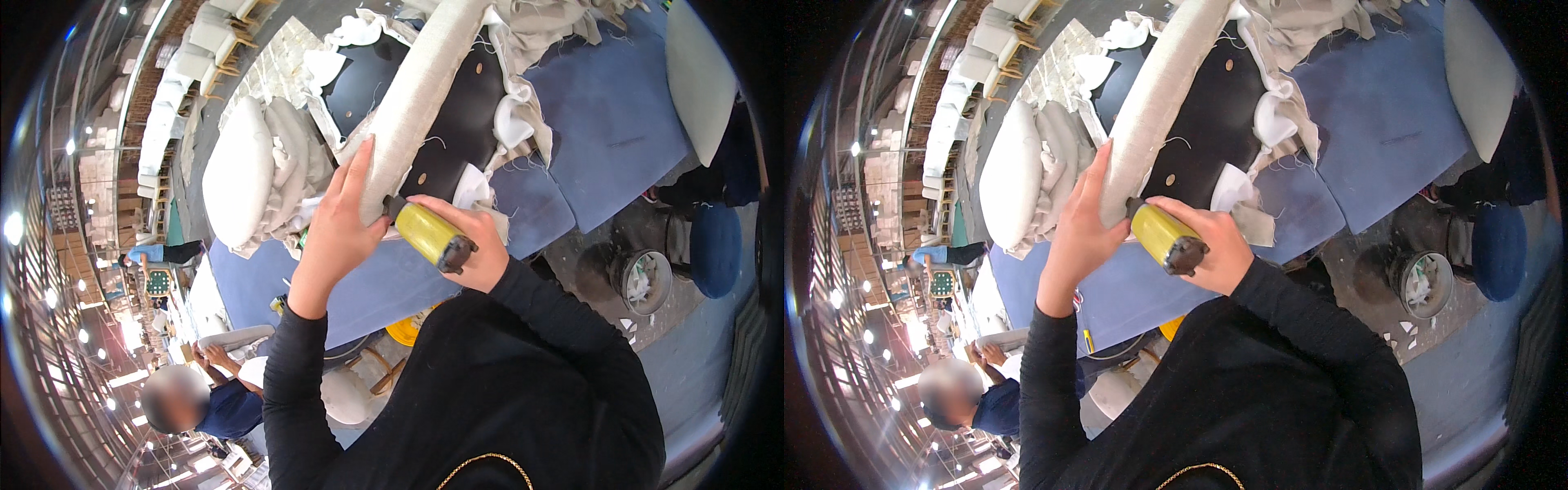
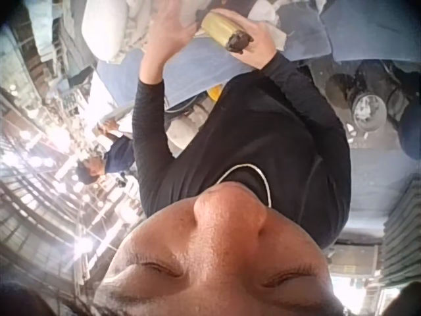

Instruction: The person staples fabric onto a foam cushion using a yellow staple gun. They repeatedly flip the cushion to work on different edges, trim excess fabric with scissors, and use a screwdriver to adjust the material. The process involves securing the fabric tightly around the foam to create a finished cushion.

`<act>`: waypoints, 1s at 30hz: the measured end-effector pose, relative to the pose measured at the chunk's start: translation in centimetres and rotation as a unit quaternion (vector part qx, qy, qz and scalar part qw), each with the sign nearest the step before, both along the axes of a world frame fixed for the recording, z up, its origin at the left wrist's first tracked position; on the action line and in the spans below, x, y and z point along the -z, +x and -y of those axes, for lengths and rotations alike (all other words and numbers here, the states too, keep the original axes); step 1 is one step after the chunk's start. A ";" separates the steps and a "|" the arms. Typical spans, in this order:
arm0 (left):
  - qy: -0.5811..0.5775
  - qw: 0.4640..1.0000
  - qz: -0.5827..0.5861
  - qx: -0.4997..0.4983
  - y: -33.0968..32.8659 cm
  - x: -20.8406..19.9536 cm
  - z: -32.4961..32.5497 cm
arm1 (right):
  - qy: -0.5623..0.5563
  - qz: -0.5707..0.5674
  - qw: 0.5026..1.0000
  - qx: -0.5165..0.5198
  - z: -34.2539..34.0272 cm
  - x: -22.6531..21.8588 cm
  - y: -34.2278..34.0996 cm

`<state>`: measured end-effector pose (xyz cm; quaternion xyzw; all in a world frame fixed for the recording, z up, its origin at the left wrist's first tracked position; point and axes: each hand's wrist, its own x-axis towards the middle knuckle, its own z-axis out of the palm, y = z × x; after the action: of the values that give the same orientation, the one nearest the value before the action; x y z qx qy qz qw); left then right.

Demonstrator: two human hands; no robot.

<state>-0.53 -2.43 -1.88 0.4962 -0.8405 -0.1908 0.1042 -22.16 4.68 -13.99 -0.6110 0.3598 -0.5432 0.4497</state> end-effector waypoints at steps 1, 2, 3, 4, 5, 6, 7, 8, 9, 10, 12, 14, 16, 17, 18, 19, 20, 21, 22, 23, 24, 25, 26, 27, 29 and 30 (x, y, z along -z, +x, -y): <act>-0.004 0.999 -0.019 0.032 0.4 -0.2 0.3 | 0.004 0.011 1.000 0.004 0.0 0.1 0.0; -0.008 0.997 -0.039 0.068 0.8 -0.5 0.5 | 0.013 0.018 1.000 0.000 -0.1 0.1 0.0; 0.045 0.995 -0.071 0.057 1.3 -0.8 0.6 | 0.024 0.028 0.999 -0.002 -0.1 0.2 -0.1; 0.097 0.989 -0.103 0.051 1.8 -1.1 0.7 | 0.017 0.023 1.000 0.005 -0.2 0.2 -0.2; 0.143 0.982 -0.123 0.003 2.1 -1.1 0.5 | 0.014 0.021 1.000 0.014 -0.3 0.2 -0.4; 0.142 0.983 -0.113 0.021 2.4 -1.1 0.4 | 0.013 0.019 1.000 0.021 -0.5 0.1 -0.6; 0.135 0.986 -0.094 -0.006 2.5 -0.7 -0.3 | 0.023 0.016 0.999 0.016 -0.7 0.0 -0.8; 0.119 0.991 -0.051 -0.014 2.5 -0.4 -0.7 | 0.032 0.012 0.999 0.010 -0.8 -0.1 -0.9; 0.088 0.994 -0.059 -0.023 2.4 0.0 -1.2 | 0.040 0.008 0.999 0.004 -1.0 -0.2 -1.0; 0.047 0.998 -0.042 -0.011 2.4 0.3 -1.4 | 0.039 0.005 0.999 -0.001 -1.2 -0.3 -1.0; 0.001 1.000 -0.020 -0.009 2.1 0.6 -1.8 | 0.036 -0.001 0.999 -0.010 -1.5 -0.4 -1.0; -0.016 1.000 -0.018 -0.018 1.9 0.7 -2.0 | 0.026 0.008 1.000 -0.015 -1.8 -0.5 -0.6; -0.017 0.999 -0.014 -0.027 1.8 0.7 -2.1 | 0.015 0.016 1.000 -0.022 -2.0 -0.4 0.0; -0.021 0.999 -0.016 -0.027 1.7 0.7 -2.1 | 0.007 0.017 1.000 -0.019 -2.0 -0.3 0.3; -0.017 0.999 -0.010 -0.032 1.7 0.7 -2.2 | -0.001 0.017 1.000 -0.016 -1.9 -0.1 0.6; -0.014 0.999 -0.005 -0.036 1.7 0.7 -2.3 | -0.010 0.017 1.000 -0.013 -1.8 0.1 0.9; -0.008 0.999 0.002 -0.037 1.7 0.7 -2.4 | -0.006 0.009 1.000 -0.011 -1.8 0.2 1.2; -0.015 0.999 0.001 -0.038 1.7 0.8 -2.4 | -0.002 0.000 1.000 -0.008 -1.7 0.4 1.4; -0.021 0.999 0.001 -0.038 1.8 0.8 -2.4 | 0.001 -0.012 1.000 -0.012 -1.6 0.5 1.5; -0.027 0.999 0.002 -0.040 1.8 0.9 -2.4 | 0.006 -0.015 1.000 -0.011 -1.6 0.6 1.5; -0.021 0.999 0.004 -0.046 1.8 0.9 -2.5 | 0.013 -0.021 1.000 -0.016 -1.7 0.7 1.5; -0.017 0.999 0.005 -0.051 1.9 0.8 -2.5 | 0.020 -0.027 0.999 -0.020 -1.8 0.7 1.3; -0.019 0.999 0.003 -0.049 1.9 0.8 -2.4 | 0.012 -0.021 1.000 -0.013 -1.8 0.7 1.2; -0.013 0.998 0.006 -0.055 1.9 0.8 -2.3 | 0.008 -0.014 1.000 -0.009 -2.0 0.7 1.1; -0.012 0.999 0.001 -0.051 2.0 0.7 -2.2 | 0.002 -0.004 1.000 -0.010 -2.4 0.5 1.1; -0.008 0.998 0.002 -0.054 2.0 0.6 -2.2 | -0.001 0.000 1.000 -0.015 -2.7 0.4 1.1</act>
<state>1.49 -0.24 -2.52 0.5407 -0.8142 -0.1767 0.1165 -21.10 7.36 -14.43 -0.6165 0.3504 -0.5368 0.4571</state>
